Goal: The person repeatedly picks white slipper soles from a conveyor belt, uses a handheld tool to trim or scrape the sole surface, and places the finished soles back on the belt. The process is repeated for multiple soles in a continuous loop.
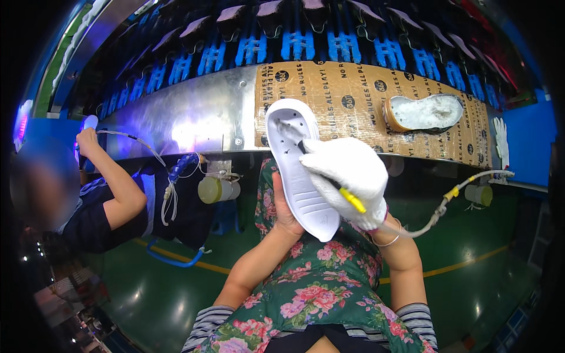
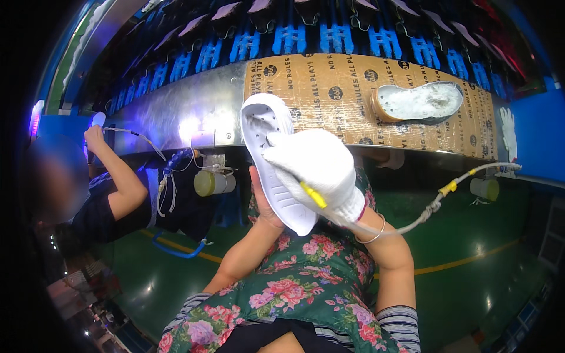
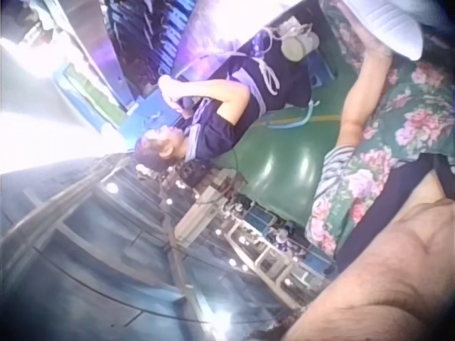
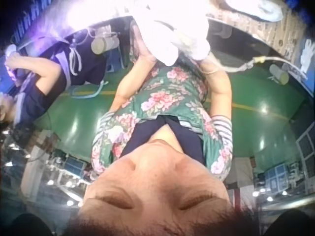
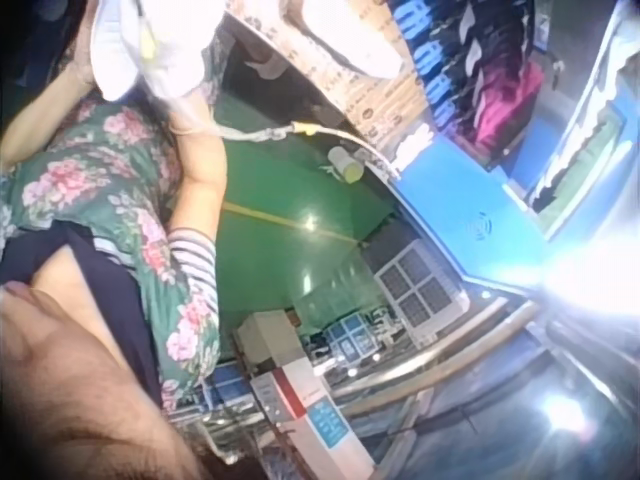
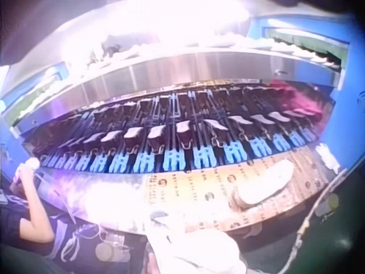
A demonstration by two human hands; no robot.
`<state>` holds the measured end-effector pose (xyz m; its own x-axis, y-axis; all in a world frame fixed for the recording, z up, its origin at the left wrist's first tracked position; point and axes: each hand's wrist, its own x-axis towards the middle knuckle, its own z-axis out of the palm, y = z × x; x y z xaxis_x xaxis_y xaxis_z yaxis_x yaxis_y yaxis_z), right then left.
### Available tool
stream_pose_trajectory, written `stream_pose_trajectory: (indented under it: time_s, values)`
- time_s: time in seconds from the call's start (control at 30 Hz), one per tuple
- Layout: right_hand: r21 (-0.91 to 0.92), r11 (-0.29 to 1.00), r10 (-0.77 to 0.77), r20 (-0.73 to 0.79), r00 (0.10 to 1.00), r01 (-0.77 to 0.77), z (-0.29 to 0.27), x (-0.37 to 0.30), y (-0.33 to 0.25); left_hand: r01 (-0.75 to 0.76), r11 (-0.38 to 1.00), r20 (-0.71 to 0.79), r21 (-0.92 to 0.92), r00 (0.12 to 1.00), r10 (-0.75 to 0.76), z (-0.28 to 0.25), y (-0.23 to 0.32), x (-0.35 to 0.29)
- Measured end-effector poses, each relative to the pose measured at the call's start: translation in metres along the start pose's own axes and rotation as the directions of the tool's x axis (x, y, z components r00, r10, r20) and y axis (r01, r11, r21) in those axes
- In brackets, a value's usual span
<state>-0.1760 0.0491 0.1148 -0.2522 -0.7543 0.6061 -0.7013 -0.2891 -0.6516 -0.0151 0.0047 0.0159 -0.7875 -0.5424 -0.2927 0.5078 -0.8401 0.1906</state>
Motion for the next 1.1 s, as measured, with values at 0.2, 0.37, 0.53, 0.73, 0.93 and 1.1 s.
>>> stream_pose_trajectory:
  time_s: [0.2,0.37,0.53,0.73,0.93,1.1]
  values:
    - [-0.185,0.972,-0.129,0.096,0.987,0.145,0.016,-0.009,-0.007,-0.057,0.987,-0.057,0.147,0.996,0.066,-0.009,-0.014,-0.005]
    - [0.018,0.999,-0.048,-0.017,0.999,0.049,0.032,-0.016,-0.015,-0.061,0.993,-0.103,0.104,0.992,0.072,-0.027,-0.007,0.0]
    - [-0.09,0.995,-0.05,0.037,0.998,0.054,0.029,-0.025,-0.004,-0.023,1.0,-0.039,0.015,0.999,0.024,-0.027,-0.001,0.003]
    - [0.2,0.98,-0.027,0.094,0.995,0.008,0.022,-0.025,-0.002,-0.074,0.994,0.133,-0.077,0.988,0.084,-0.028,0.016,0.022]
    - [0.134,0.991,-0.022,0.001,1.0,0.022,0.045,-0.033,-0.006,-0.018,1.0,0.155,-0.022,0.988,0.021,-0.026,0.026,0.031]
    - [0.268,0.963,0.024,0.04,0.999,-0.034,0.023,-0.023,0.004,-0.106,0.994,0.107,0.008,0.989,0.105,-0.013,0.037,0.038]
